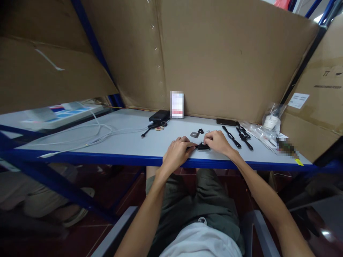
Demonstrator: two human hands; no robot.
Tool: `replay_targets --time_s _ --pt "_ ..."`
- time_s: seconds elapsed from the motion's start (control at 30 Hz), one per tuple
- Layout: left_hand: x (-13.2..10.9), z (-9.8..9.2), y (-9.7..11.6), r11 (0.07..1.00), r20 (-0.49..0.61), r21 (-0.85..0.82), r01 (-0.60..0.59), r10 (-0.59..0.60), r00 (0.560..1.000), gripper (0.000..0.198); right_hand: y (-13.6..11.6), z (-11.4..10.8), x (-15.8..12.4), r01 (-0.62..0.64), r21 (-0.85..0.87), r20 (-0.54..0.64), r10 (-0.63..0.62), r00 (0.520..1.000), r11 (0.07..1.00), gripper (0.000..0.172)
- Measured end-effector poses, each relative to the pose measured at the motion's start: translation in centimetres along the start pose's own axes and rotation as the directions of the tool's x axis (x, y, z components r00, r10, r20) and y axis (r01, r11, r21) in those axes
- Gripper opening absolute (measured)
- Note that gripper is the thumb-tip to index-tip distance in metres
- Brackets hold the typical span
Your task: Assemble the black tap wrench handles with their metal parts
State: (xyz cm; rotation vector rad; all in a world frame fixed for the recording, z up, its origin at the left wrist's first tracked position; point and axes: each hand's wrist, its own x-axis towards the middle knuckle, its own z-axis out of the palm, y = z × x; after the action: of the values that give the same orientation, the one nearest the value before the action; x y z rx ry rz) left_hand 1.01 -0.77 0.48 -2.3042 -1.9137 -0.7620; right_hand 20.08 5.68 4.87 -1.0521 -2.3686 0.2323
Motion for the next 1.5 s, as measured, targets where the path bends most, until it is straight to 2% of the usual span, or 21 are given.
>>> replay_targets --time_s 0.07,0.1,0.23,0.47,0.6,0.7,0.8,0.9,0.97,1.03,1.1,1.27,1.5 --pt "0.0 -0.1 0.0 1.000 0.001 0.000 -0.003 0.003 1.000 0.030 0.5 0.0 0.2 0.000 0.009 -0.045 0.001 0.999 1.000 0.033" --pt "0.0 -0.1 0.0 1.000 0.002 0.002 -0.003 0.003 1.000 0.030 0.8 -0.1 0.3 0.009 0.010 -0.033 -0.008 0.999 1.000 0.036" --pt "-0.1 -0.2 0.1 1.000 0.003 0.017 0.002 -0.002 1.000 0.030 1.8 -0.3 0.6 0.089 0.048 0.139 -0.095 0.986 0.995 0.044" --pt "-0.1 -0.2 0.1 1.000 0.009 0.024 0.003 -0.003 1.000 0.031 1.6 -0.6 1.2 0.089 -0.065 0.186 -0.075 0.980 0.994 0.019" --pt "-0.1 -0.2 0.1 1.000 0.017 0.022 0.012 -0.012 1.000 0.031 1.5 -0.2 1.3 0.086 -0.109 0.175 -0.066 0.982 0.990 0.008" --pt "-0.1 -0.2 0.1 1.000 0.017 0.023 0.007 -0.008 1.000 0.031 1.2 0.2 1.2 0.097 -0.105 0.137 -0.083 0.987 0.990 0.017" --pt "-0.1 -0.3 0.1 1.000 0.019 0.029 0.006 -0.007 1.000 0.031 1.1 0.3 1.0 0.112 0.023 0.098 -0.113 0.989 0.993 0.029" --pt "0.0 -0.2 0.1 1.000 0.019 0.025 0.006 -0.007 1.000 0.031 1.3 0.0 0.7 0.078 0.068 0.037 -0.081 0.996 0.995 0.026" --pt "0.0 -0.2 0.1 1.000 0.018 0.022 0.007 -0.007 1.000 0.031 1.5 -0.1 0.4 0.052 0.014 0.032 -0.053 0.998 0.999 0.018" --pt "0.0 -0.1 0.1 1.000 0.015 0.023 0.009 -0.009 1.000 0.031 1.6 -0.1 0.2 0.047 -0.029 0.081 -0.045 0.996 0.998 0.016" --pt "0.0 -0.1 0.0 1.000 0.010 0.027 0.004 -0.005 1.000 0.031 1.5 0.1 0.2 0.067 -0.071 0.122 -0.058 0.991 0.995 0.019" --pt "-0.1 -0.1 0.0 1.000 0.013 0.029 0.004 -0.004 1.000 0.032 0.9 0.2 0.8 0.130 -0.216 0.141 -0.101 0.985 0.968 0.009" --pt "-0.1 0.1 -0.2 0.998 0.003 0.054 -0.009 0.009 1.000 0.032 -0.6 0.9 -0.2 0.138 -0.388 0.136 -0.091 0.986 0.911 0.017"
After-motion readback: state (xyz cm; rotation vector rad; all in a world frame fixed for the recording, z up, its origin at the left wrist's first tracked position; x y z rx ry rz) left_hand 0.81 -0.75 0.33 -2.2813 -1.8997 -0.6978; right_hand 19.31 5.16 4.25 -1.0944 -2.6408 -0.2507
